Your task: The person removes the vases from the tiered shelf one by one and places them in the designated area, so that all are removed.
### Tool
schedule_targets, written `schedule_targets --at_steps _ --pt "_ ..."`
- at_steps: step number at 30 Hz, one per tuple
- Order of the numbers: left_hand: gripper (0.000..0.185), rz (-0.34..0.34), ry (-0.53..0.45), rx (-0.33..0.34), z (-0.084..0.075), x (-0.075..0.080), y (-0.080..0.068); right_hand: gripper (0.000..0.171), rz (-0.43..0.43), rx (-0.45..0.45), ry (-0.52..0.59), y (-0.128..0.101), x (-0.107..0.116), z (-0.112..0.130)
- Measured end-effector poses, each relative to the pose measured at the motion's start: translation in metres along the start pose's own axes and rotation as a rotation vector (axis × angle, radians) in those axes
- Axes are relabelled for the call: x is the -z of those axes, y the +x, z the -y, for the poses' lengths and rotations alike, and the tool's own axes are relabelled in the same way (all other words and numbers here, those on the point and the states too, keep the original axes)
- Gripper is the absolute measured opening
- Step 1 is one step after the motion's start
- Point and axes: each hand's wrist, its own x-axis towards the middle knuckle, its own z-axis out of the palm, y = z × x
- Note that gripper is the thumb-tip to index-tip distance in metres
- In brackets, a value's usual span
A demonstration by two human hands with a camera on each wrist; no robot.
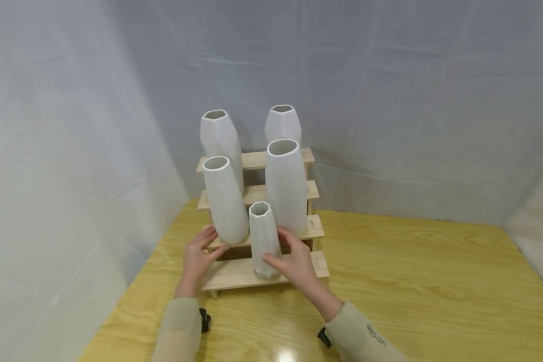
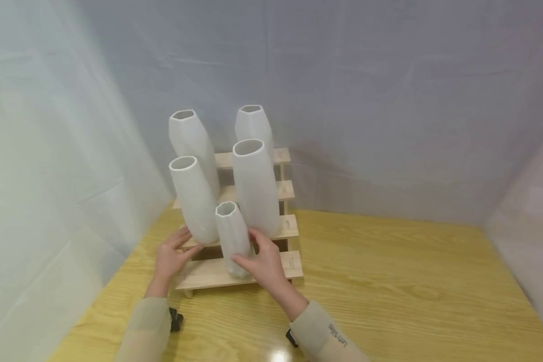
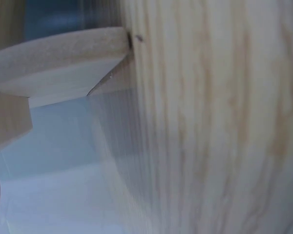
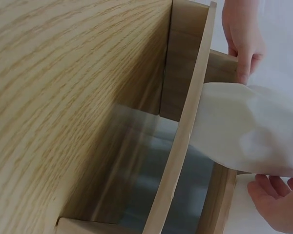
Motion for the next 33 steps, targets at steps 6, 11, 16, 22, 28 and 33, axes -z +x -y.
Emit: schedule_targets --at_steps 6,11,16,22,28,33 --pt "0.048 -0.027 -0.004 -0.028 0.0018 0.0000 0.0003 0.057 -0.026 0.022 -0.002 0.0000 -0.0043 -0.0023" --pt "0.047 -0.019 -0.011 -0.012 0.0007 0.0007 0.0006 0.058 -0.039 0.033 0.006 -0.0012 -0.0059 -0.0043" --pt "0.048 -0.004 -0.001 0.007 -0.0020 0.0017 0.0013 0.058 -0.040 0.028 -0.009 -0.0013 -0.0057 -0.0041" --pt "0.047 -0.017 -0.008 -0.013 -0.0018 0.0015 0.0016 0.057 -0.041 0.010 -0.005 -0.0015 -0.0054 -0.0046" --pt "0.047 -0.028 -0.015 -0.031 -0.0008 0.0009 0.0014 0.055 -0.029 -0.014 0.028 -0.0026 -0.0044 -0.0045" --pt "0.048 -0.023 -0.008 -0.026 -0.0015 0.0009 0.0016 0.054 -0.009 -0.038 0.100 -0.0020 -0.0051 -0.0072"
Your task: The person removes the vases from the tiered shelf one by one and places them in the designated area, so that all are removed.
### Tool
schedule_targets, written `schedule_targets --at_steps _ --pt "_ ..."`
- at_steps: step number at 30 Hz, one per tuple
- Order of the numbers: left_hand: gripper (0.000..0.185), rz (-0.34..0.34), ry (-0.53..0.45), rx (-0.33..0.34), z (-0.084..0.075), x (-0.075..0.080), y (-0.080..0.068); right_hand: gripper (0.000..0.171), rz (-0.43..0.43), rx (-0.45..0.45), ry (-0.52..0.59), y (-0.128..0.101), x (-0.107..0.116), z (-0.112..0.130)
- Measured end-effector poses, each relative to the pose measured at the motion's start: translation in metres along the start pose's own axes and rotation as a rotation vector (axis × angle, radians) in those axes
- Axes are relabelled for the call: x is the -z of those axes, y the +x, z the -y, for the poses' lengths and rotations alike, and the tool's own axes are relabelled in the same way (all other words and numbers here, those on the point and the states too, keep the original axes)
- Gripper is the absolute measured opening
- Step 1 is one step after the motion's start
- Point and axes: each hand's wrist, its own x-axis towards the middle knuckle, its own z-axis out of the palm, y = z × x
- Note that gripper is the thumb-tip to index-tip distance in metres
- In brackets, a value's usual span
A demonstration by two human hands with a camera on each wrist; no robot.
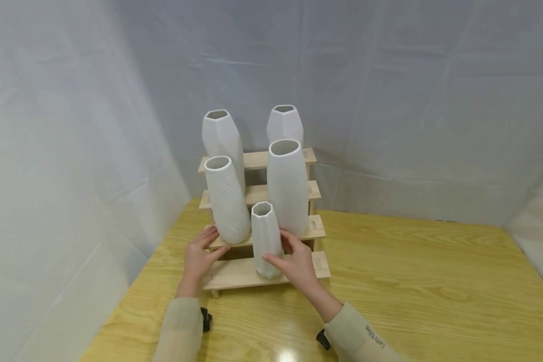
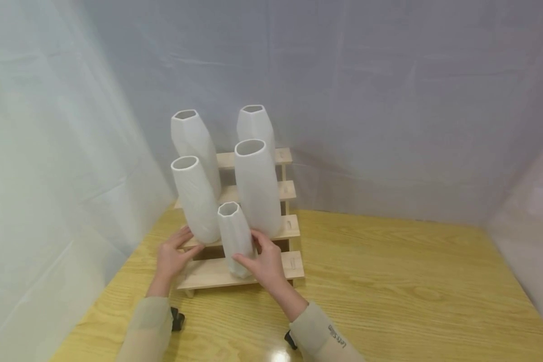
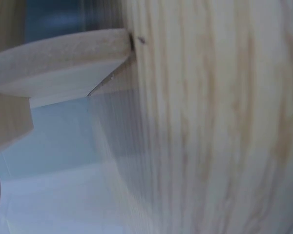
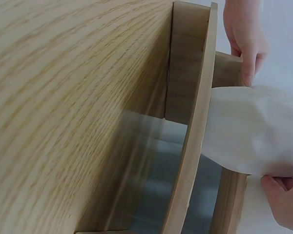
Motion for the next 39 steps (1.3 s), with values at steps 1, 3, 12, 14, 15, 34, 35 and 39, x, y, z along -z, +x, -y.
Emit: schedule_targets --at_steps 1,3,12,14,15,34,35,39 --pt "0.049 0.002 0.001 0.003 0.000 0.000 0.000 0.054 0.002 -0.005 0.015 0.000 0.000 0.000" --pt "0.048 0.006 0.002 0.013 -0.001 0.001 0.000 0.055 0.006 -0.008 0.032 0.001 0.000 -0.001" --pt "0.048 0.018 -0.008 0.031 -0.002 0.001 0.001 0.057 0.006 0.002 0.068 0.002 0.001 -0.002" --pt "0.047 0.012 -0.005 0.019 -0.003 0.001 0.001 0.057 0.011 -0.015 0.070 0.002 0.001 -0.001" --pt "0.047 0.008 -0.003 0.013 -0.002 0.001 0.001 0.057 0.012 -0.023 0.074 0.002 0.002 0.000" --pt "0.048 -0.017 -0.010 -0.036 0.002 -0.003 0.001 0.053 0.004 -0.056 0.121 -0.005 0.010 0.020" --pt "0.048 -0.016 -0.008 -0.032 0.001 -0.003 0.001 0.054 0.002 -0.054 0.123 -0.005 0.009 0.015" --pt "0.048 -0.014 -0.009 -0.026 0.001 -0.003 0.001 0.057 -0.009 -0.057 0.110 -0.005 0.010 0.004"
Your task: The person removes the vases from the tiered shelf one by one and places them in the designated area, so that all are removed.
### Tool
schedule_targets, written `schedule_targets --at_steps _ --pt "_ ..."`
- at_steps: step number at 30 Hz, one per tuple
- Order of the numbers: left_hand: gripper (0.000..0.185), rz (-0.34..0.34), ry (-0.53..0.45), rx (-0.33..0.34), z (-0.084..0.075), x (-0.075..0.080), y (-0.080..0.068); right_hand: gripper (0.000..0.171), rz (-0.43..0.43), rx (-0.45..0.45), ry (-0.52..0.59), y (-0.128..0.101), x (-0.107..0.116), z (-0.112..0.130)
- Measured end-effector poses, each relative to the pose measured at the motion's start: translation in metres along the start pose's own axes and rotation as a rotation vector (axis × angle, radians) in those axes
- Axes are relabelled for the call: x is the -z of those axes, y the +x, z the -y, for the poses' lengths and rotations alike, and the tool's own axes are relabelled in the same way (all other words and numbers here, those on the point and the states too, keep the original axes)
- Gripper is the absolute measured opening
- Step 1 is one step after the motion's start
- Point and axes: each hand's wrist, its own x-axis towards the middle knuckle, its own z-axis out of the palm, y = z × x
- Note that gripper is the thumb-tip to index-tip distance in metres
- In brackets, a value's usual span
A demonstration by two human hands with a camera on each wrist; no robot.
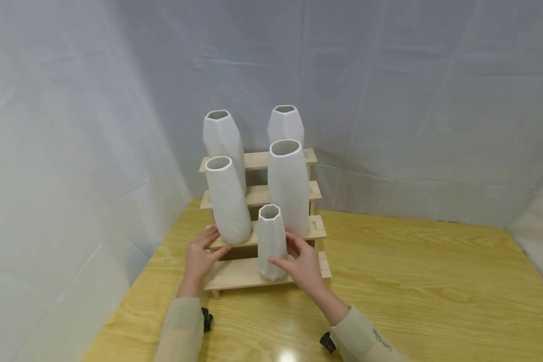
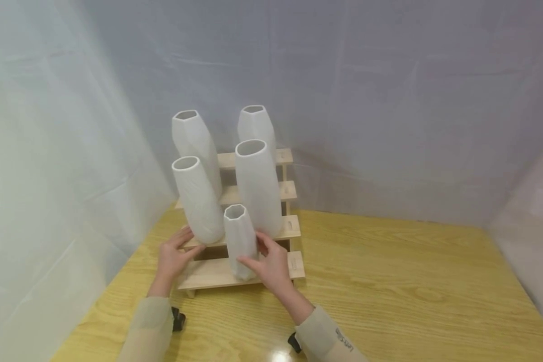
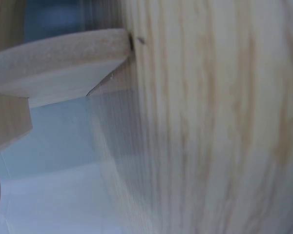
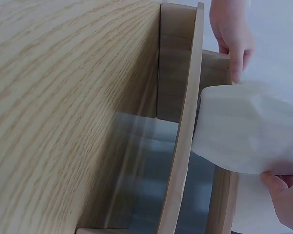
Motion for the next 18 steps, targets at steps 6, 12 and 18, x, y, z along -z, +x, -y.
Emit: schedule_targets --at_steps 6,12,18 --pt "0.048 0.007 -0.005 0.026 0.001 0.001 0.000 0.059 -0.013 0.006 -0.016 -0.001 0.005 0.001" --pt "0.048 0.011 0.000 0.041 0.001 0.000 0.001 0.057 -0.023 -0.007 -0.023 -0.003 0.011 0.019" --pt "0.048 0.007 0.003 0.033 0.001 -0.001 0.001 0.055 -0.035 -0.013 -0.046 -0.007 0.016 0.033"
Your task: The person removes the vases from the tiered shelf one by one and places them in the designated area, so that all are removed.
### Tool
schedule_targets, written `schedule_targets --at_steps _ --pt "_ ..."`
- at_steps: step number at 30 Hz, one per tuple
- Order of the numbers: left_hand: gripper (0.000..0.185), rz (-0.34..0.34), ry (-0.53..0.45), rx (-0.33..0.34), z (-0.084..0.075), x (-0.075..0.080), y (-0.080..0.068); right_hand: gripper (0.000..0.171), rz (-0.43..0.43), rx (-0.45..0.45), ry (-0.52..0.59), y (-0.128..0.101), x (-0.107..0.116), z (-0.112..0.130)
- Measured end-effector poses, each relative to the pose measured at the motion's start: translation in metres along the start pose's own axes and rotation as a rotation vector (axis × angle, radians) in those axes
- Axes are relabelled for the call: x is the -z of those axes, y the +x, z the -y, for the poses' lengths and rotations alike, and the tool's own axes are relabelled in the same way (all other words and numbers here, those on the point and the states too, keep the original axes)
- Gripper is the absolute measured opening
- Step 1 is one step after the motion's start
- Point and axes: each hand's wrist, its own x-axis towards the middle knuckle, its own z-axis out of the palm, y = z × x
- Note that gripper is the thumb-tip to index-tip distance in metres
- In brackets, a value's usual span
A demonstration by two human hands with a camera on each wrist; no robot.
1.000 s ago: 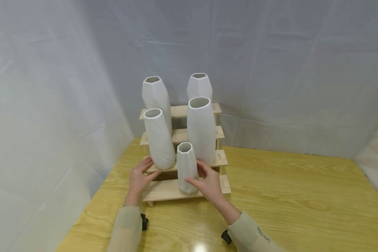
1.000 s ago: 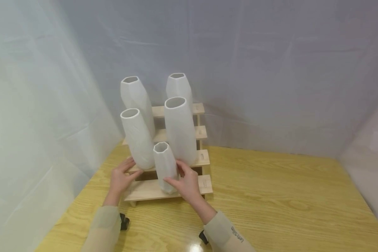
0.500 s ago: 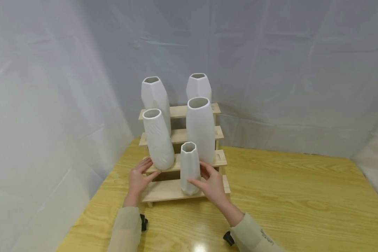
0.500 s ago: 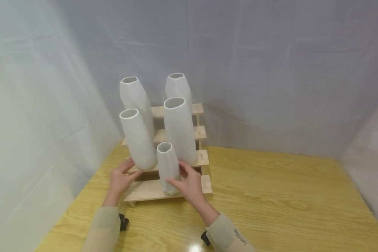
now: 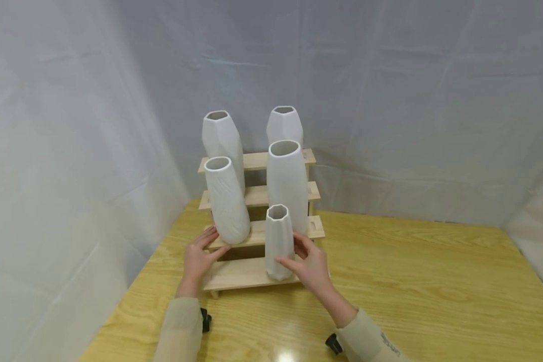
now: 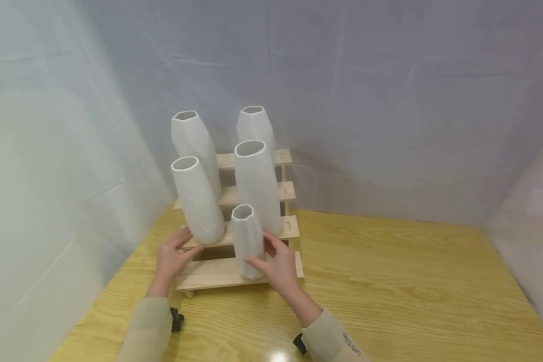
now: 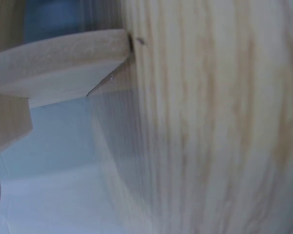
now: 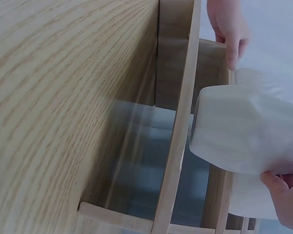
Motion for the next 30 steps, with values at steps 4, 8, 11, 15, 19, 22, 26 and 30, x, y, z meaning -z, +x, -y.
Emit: schedule_targets --at_steps 4,8,11,15,19,22,26,30 --pt "0.048 -0.002 0.002 0.000 0.000 -0.001 0.000 0.054 -0.019 0.011 -0.015 -0.001 0.003 0.001" --pt "0.049 -0.005 -0.003 -0.014 0.002 -0.002 0.001 0.053 -0.035 0.005 -0.013 -0.001 0.006 0.001" --pt "0.049 -0.002 -0.010 -0.009 0.002 -0.003 0.000 0.054 -0.041 0.008 -0.010 -0.001 0.010 -0.004" --pt "0.049 0.002 -0.015 0.003 0.001 -0.002 0.000 0.055 -0.055 0.005 -0.030 0.000 0.015 -0.020" --pt "0.049 0.002 -0.019 0.003 -0.001 -0.001 0.000 0.055 -0.080 0.022 -0.046 0.000 0.019 -0.031" --pt "0.049 0.004 -0.022 0.006 -0.001 -0.001 0.001 0.054 -0.096 0.040 -0.041 0.000 0.023 -0.033" --pt "0.049 0.011 -0.026 0.015 0.000 -0.002 0.002 0.054 -0.111 0.043 -0.035 -0.001 0.030 -0.034" --pt "0.049 0.019 -0.030 0.028 0.000 -0.002 0.002 0.054 -0.135 0.027 -0.043 -0.002 0.038 -0.034"
